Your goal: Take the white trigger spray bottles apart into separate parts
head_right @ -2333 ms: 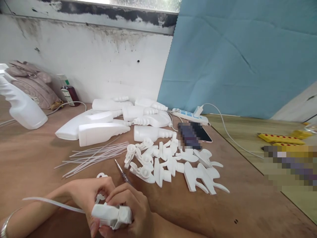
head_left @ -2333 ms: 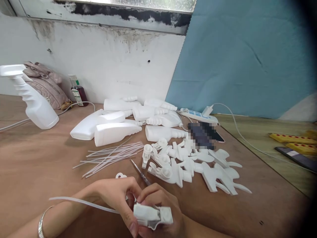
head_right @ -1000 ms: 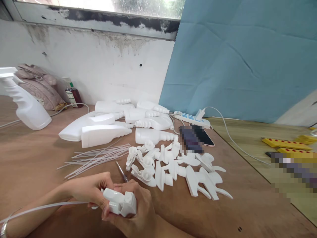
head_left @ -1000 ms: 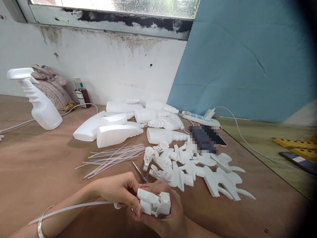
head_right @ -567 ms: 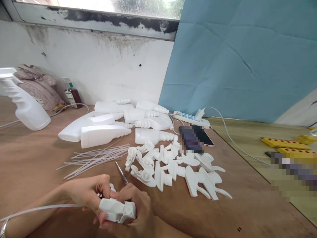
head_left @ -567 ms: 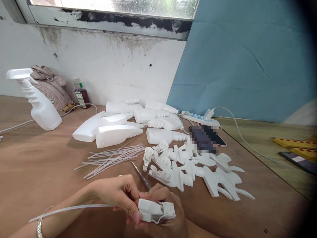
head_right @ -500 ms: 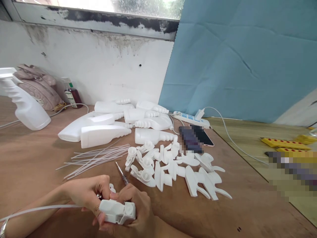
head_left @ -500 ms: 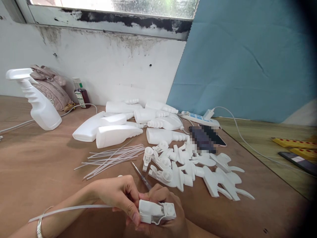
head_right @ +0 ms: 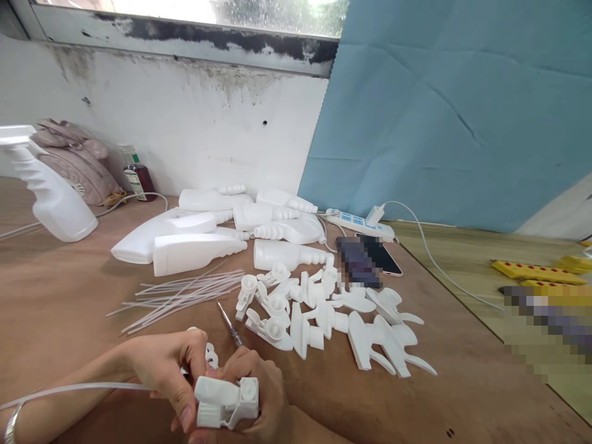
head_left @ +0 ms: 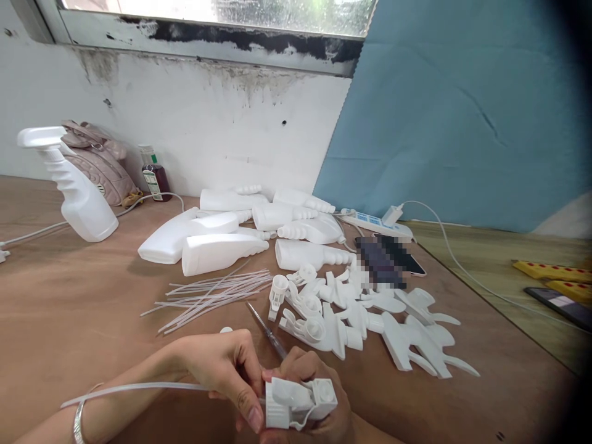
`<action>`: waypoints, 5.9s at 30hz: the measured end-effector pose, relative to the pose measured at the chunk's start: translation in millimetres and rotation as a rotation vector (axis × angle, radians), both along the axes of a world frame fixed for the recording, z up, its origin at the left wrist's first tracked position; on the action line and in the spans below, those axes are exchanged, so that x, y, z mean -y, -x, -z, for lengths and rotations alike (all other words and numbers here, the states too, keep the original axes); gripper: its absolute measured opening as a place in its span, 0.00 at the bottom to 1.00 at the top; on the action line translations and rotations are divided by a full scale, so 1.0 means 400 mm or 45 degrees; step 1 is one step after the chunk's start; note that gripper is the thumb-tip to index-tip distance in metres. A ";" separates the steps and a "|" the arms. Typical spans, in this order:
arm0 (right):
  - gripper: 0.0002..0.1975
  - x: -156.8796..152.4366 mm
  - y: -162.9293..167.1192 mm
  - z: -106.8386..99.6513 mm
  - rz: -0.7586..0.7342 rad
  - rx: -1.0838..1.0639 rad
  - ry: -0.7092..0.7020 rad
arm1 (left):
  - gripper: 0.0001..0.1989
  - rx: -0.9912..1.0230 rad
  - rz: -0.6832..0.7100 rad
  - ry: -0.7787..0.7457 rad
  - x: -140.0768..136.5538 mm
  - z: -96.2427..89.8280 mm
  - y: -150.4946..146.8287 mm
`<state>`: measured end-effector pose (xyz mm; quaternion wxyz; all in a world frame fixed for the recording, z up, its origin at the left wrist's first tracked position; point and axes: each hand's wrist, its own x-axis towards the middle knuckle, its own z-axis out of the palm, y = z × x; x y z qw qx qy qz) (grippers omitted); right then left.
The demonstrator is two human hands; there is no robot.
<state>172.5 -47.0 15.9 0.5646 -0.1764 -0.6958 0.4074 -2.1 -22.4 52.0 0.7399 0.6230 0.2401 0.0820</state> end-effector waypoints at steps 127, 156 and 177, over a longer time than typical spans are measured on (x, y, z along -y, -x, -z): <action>0.12 -0.008 -0.005 0.025 0.792 1.417 -0.741 | 0.18 -0.037 -1.495 -0.242 -0.089 0.034 0.066; 0.08 -0.016 -0.053 -0.018 0.408 0.553 -1.133 | 0.19 -0.161 -1.301 -0.382 -0.079 0.026 0.050; 0.20 -0.021 -0.037 0.000 0.328 0.416 -0.894 | 0.17 -0.631 -1.083 -1.000 -0.070 0.045 0.055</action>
